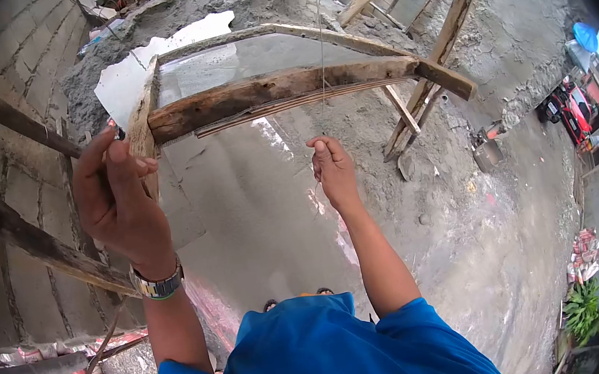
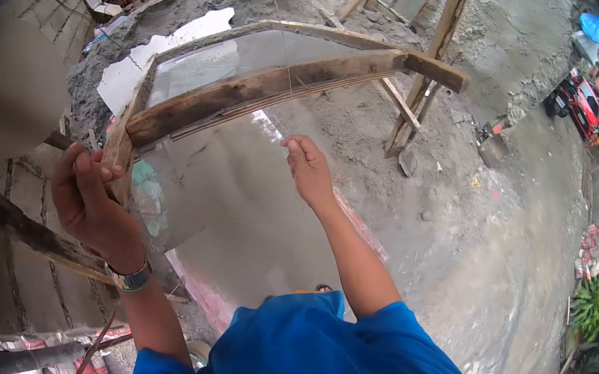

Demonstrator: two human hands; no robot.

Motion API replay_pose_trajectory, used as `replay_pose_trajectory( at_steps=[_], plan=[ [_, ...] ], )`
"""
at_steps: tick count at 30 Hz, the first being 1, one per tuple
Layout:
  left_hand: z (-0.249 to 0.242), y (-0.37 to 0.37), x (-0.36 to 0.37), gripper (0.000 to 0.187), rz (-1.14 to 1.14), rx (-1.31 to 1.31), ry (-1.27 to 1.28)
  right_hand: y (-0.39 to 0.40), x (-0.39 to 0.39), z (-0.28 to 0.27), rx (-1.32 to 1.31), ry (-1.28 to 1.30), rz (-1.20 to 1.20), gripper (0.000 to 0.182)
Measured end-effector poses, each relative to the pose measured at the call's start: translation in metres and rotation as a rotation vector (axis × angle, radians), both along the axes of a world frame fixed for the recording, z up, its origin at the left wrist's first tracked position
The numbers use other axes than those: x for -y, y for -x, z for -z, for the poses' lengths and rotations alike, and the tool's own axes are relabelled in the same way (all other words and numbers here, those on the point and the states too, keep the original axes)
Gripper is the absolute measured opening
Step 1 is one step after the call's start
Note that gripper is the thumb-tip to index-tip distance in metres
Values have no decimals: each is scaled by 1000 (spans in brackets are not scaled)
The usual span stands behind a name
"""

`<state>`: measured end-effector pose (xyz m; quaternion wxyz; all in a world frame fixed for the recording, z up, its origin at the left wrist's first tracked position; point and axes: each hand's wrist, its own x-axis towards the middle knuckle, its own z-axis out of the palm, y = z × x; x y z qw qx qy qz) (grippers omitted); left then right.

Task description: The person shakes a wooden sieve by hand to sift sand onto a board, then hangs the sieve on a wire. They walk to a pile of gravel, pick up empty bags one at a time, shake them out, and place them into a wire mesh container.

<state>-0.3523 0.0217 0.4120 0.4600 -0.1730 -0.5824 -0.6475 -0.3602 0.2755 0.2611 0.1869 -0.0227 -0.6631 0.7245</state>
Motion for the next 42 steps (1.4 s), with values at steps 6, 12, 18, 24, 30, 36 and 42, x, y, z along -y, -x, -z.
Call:
replay_pose_trajectory(
  at_steps=[6,12,18,24,30,36,42],
  plan=[
    [-39,15,3,19,-119,81,14,69,-24,19,23,-232,57,25],
    [-60,17,24,19,-167,77,5,56,-99,-51,60,-978,276,23],
    [-63,7,42,18,-199,98,-9,69,-111,-188,60,-1613,355,24],
    [-58,-4,74,19,-188,141,-89,120,-54,-266,-421,-2087,218,10],
    [-56,-19,87,18,-196,132,-93,191,12,-289,-1100,-2164,58,25],
    [-50,-30,98,17,-217,160,-117,207,83,-275,-1335,-1968,-361,38],
    [-44,-35,104,18,-268,170,-84,215,87,-259,-1241,-2019,-190,65]
  ],
)
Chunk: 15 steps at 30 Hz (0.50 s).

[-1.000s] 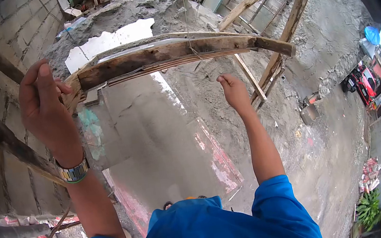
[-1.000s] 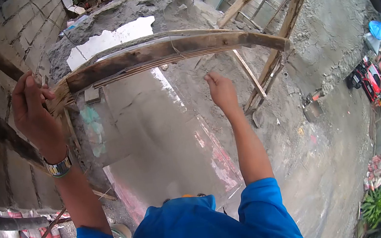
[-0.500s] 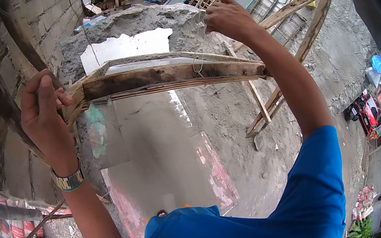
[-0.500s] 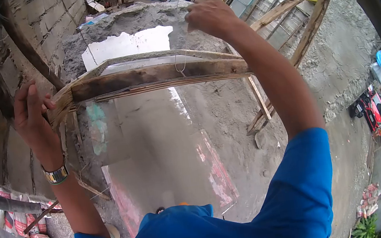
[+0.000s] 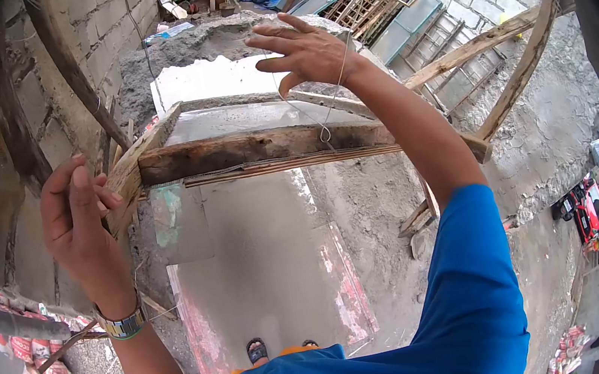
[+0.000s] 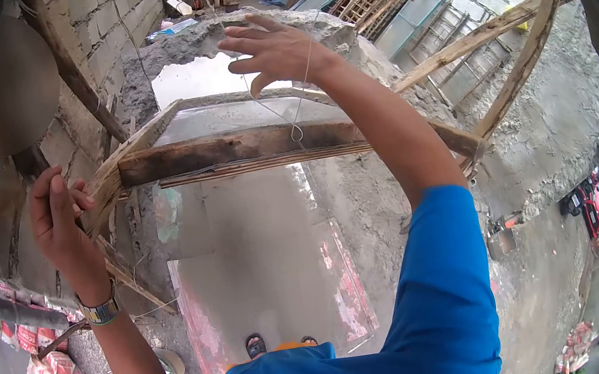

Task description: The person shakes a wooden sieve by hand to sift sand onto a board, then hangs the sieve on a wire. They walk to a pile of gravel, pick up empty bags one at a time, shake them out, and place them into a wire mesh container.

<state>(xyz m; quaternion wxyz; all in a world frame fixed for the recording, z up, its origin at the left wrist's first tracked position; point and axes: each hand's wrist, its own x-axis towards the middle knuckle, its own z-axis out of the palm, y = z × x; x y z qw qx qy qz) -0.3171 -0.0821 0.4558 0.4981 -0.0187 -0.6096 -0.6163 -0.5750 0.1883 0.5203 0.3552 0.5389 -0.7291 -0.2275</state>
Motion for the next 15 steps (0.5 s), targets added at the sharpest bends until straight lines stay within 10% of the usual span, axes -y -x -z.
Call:
replay_pose_trajectory(
  at_steps=[15],
  plan=[
    [-7,-27,-23,19,4,-10,12,-177,-122,140,242,1136,396,58]
  ],
)
